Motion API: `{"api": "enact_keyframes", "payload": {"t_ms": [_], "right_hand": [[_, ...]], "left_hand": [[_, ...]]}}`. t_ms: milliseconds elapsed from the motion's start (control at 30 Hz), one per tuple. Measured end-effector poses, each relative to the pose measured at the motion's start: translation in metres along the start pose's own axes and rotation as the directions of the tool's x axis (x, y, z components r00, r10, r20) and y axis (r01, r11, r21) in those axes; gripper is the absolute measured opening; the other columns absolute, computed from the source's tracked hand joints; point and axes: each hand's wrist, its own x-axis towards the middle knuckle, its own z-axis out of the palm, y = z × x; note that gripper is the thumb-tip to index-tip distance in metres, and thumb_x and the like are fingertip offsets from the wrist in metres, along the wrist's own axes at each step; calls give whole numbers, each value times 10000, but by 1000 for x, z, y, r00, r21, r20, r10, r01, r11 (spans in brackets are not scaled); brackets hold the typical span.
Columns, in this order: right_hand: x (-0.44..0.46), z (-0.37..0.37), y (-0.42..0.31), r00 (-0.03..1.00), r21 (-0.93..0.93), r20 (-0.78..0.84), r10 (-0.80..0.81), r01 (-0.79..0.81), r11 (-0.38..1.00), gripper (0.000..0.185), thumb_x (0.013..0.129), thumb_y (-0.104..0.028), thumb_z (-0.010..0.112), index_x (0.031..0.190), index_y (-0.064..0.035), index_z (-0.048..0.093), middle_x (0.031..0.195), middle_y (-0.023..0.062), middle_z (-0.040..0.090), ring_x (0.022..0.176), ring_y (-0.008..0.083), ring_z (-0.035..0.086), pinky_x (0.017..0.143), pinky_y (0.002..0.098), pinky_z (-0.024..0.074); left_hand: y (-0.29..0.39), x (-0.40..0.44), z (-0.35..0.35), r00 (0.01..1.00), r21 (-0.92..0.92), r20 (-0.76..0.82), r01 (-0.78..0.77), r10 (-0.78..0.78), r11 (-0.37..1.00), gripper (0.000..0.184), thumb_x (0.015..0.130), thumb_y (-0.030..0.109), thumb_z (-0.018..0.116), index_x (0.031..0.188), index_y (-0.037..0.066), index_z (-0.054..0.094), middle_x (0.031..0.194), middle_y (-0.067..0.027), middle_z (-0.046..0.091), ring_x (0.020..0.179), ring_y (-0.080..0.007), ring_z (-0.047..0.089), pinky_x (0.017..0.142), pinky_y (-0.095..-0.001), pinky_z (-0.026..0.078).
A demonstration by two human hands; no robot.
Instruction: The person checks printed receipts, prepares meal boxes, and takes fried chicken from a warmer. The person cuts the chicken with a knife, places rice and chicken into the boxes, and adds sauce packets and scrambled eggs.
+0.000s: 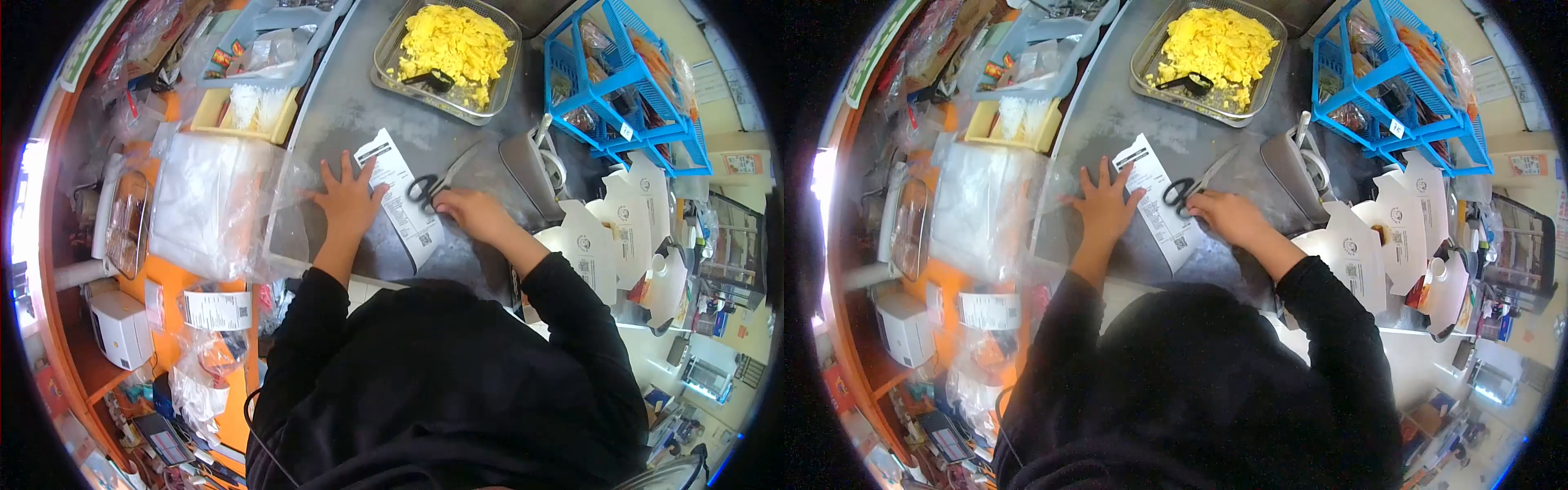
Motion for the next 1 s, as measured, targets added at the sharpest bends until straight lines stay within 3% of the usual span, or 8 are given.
{"api": "enact_keyframes", "payload": {"t_ms": [200, 300, 433, 533, 667, 767, 833, 1000], "right_hand": [[118, -51, 4, 829, 158, -534, 169, -98, 983, 152, 875, -161, 551, 988, -180, 651, 948, 123, 643, 872, 325, 620, 722, 415, 500], [170, -59, 31, 853, -447, -517, -69, -200, 872, 165, 811, -125, 583, 929, -189, 679, 940, 78, 611, 912, 295, 601, 753, 393, 501], [190, -92, 54, 919, -423, -334, -209, 52, 905, 109, 750, -110, 634, 835, -151, 690, 912, 70, 598, 903, 278, 598, 753, 381, 502], [194, -123, 64, 876, -9, -482, -11, 8, 1000, 68, 756, -114, 648, 819, -113, 673, 847, 90, 627, 822, 286, 620, 739, 380, 506], [201, -127, 87, 951, -522, -295, 95, -243, 818, 113, 794, -167, 609, 829, -79, 670, 815, 146, 651, 811, 324, 648, 726, 435, 516], [193, -109, 108, 996, -743, -87, 4, -67, 666, 166, 841, -175, 545, 894, -76, 667, 876, 165, 629, 834, 333, 646, 714, 446, 521], [192, -105, 106, 995, -839, 79, 56, 36, 543, 179, 861, -147, 513, 956, -78, 648, 887, 153, 622, 820, 321, 641, 698, 436, 524], [189, -120, 95, 996, -596, 49, 72, -28, 802, 343, 935, -159, 399, 1222, -6, 506, 1024, 276, 608, 908, 429, 587, 774, 505, 454]], "left_hand": [[16, 9, -5, 999, -21, -46, 11, -12, 1000, 529, 877, 405, 548, 1356, 210, 438, 1439, -121, 366, 1326, -397, 297, 946, -783, 119], [22, 34, -26, 989, -274, 21, -135, 146, 952, 468, 862, 274, 580, 1303, 152, 488, 1267, -115, 529, 1135, -328, 504, 995, -600, 313], [32, 59, -44, 971, -486, -89, -237, 222, 841, 438, 795, 135, 638, 1224, 100, 552, 1148, -100, 574, 994, -313, 547, 862, -390, 453], [41, 85, -42, 850, -435, -410, -501, 331, 748, 479, 787, 141, 646, 1247, 83, 528, 1201, -101, 544, 1051, -320, 517, 885, -435, 438], [66, 110, -37, 786, -227, -496, -528, 370, 818, 491, 788, 159, 639, 1256, 82, 516, 1242, -104, 527, 1100, -333, 492, 920, -504, 398], [77, 133, -29, 973, -340, -98, -231, 210, 912, 415, 821, 184, 584, 1221, 89, 535, 1136, -161, 582, 1074, -348, 520, 919, -493, 396], [76, 132, -13, 929, -501, -341, -310, 145, 808, 291, 854, 139, 508, 1132, 77, 569, 1002, -178, 600, 994, -356, 548, 821, -502, 426], [84, 135, 28, 856, -175, -404, -418, 322, 892, 430, 812, 232, 576, 1221, 97, 561, 1341, -106, 426, 1321, -335, 297, 1022, -610, 292]]}}
